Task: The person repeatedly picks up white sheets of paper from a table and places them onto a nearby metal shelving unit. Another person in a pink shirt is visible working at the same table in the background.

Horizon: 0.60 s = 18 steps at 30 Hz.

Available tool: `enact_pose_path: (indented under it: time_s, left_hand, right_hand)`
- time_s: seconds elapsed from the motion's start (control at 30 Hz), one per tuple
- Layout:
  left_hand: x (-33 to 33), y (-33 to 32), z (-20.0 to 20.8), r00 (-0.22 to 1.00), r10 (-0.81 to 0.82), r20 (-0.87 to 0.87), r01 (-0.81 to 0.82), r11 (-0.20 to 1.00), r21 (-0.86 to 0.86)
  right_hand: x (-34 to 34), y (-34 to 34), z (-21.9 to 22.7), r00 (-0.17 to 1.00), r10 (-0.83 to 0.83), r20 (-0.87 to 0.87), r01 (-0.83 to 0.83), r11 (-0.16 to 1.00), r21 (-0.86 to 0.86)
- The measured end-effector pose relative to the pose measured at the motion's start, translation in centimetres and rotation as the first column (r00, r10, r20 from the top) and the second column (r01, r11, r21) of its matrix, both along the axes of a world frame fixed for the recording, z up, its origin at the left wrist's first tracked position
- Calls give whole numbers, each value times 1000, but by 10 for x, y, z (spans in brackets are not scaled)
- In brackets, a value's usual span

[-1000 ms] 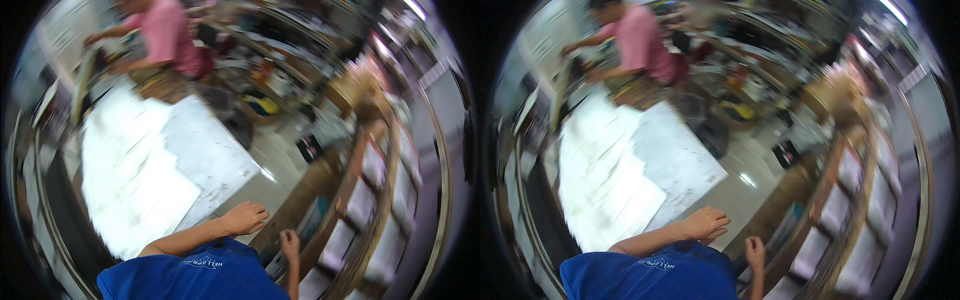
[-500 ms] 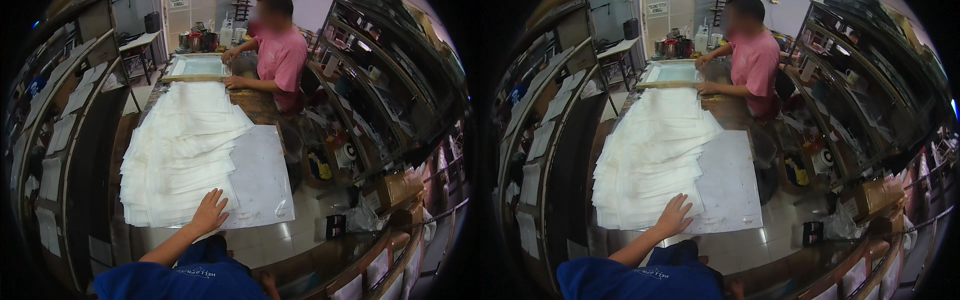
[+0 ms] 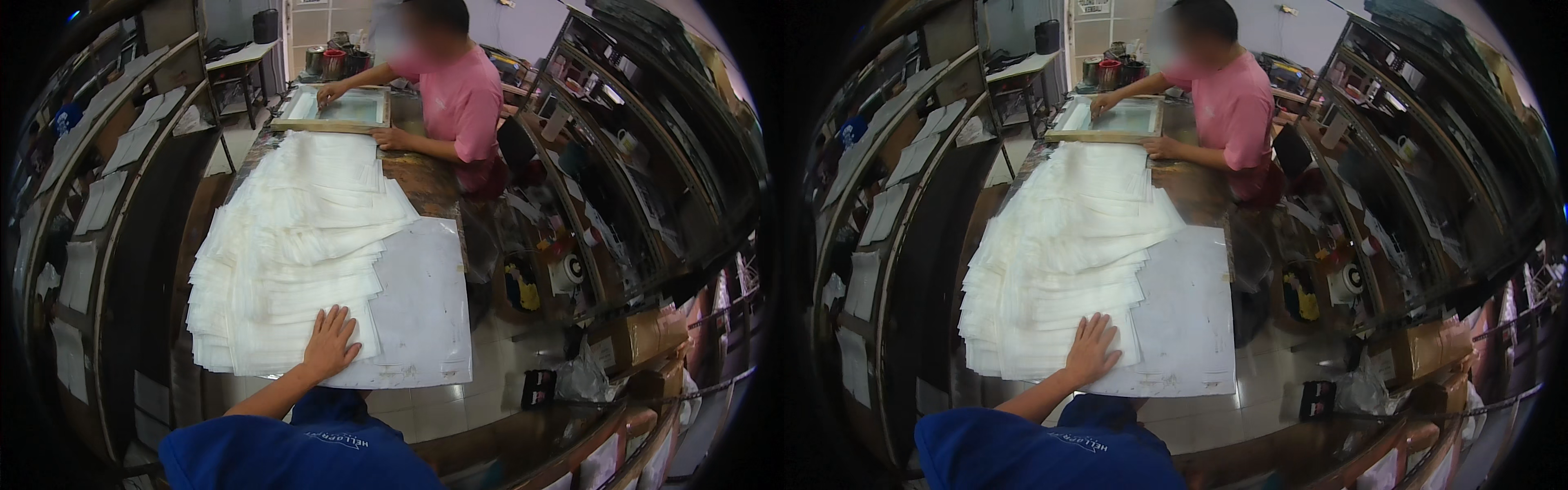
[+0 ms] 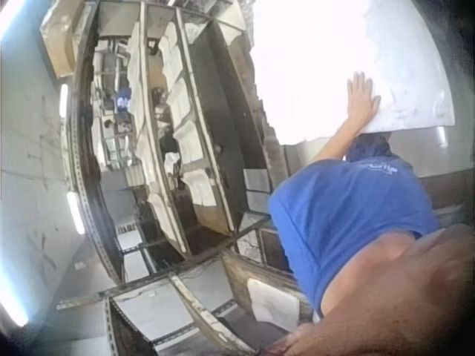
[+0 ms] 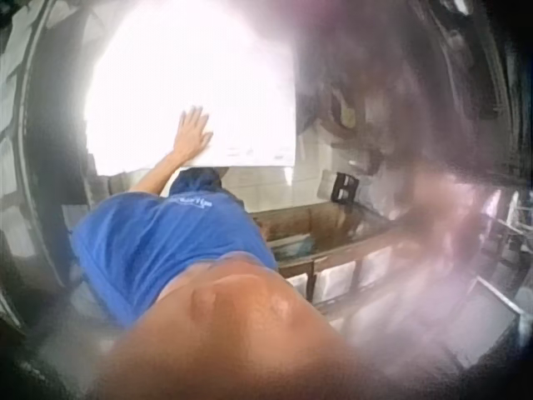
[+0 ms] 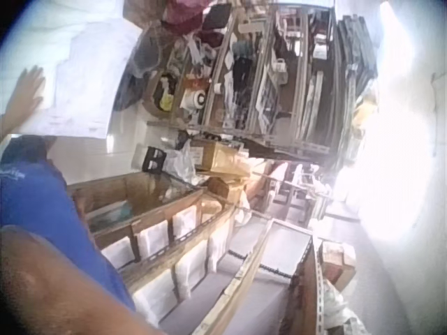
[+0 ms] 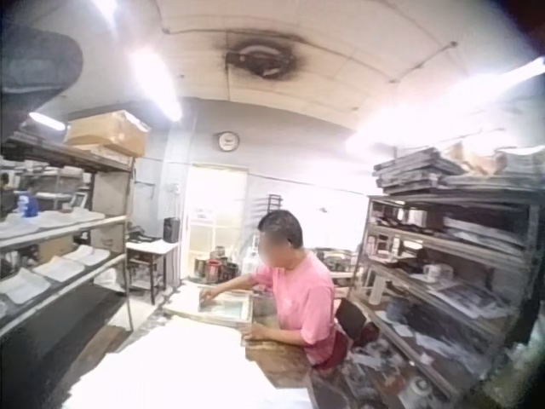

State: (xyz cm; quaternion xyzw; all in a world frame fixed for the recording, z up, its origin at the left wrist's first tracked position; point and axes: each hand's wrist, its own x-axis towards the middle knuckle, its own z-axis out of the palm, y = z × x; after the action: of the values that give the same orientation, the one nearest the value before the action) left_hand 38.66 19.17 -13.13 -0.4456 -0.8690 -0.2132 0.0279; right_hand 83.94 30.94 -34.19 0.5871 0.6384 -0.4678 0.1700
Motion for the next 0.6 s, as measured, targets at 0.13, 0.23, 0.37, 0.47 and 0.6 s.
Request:
enact_pose_path:
  time_s: [0.13,0.23,0.37,0.47,0.6]
  left_hand:
    - [-1,-11,1,999,35,24,-35,999,10]
    - [-2,-9,6,997,31,69,-31,999,12]
    - [-6,-8,6,996,17,89,-18,1000,20]
    - [-8,-9,7,995,16,101,-17,1000,9]
    - [-10,-8,4,994,15,108,-17,1000,16]
  right_hand:
    - [-21,17,5,997,68,-37,-68,998,-16]
    - [-38,35,3,995,43,-93,-44,999,-11]
    - [-66,66,-4,971,-68,-231,74,997,16]
    - [-91,87,-6,947,-139,-291,149,989,14]
    - [-135,97,11,953,-164,-253,160,987,-37]
